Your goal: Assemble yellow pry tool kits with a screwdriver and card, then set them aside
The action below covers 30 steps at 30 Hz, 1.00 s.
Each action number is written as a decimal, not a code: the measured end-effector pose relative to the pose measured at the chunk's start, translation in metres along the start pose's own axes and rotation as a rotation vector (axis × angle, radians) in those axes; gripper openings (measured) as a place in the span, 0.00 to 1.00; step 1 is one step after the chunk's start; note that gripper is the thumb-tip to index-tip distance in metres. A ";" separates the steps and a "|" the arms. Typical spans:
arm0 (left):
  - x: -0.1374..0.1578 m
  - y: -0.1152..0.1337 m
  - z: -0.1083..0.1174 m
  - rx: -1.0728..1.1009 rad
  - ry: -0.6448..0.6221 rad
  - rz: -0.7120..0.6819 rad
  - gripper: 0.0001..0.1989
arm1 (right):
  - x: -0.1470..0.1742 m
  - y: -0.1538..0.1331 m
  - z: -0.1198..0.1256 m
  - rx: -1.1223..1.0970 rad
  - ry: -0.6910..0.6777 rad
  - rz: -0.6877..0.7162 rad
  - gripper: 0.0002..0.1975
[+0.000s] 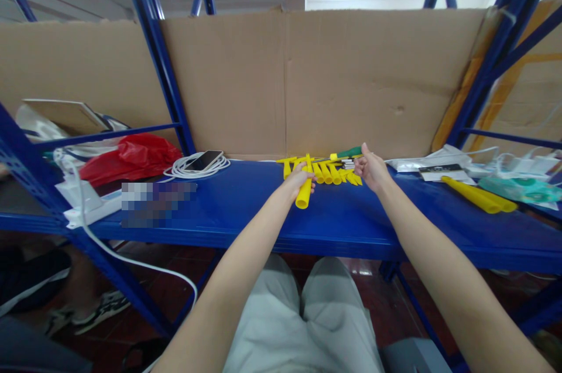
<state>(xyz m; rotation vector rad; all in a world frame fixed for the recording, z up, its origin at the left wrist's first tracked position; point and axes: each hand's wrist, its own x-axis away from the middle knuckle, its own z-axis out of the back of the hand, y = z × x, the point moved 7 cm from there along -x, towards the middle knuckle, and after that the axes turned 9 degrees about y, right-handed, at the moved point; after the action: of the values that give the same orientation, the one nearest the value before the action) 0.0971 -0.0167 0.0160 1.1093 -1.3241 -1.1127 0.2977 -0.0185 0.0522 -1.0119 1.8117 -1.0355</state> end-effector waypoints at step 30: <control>0.002 0.001 0.000 0.007 0.001 -0.010 0.34 | 0.002 -0.003 0.000 0.013 0.021 0.060 0.24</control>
<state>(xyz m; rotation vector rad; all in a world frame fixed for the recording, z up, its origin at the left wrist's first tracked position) 0.0972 -0.0188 0.0173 1.1221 -1.3235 -1.1154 0.2972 -0.0210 0.0544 -0.9364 1.8393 -1.0231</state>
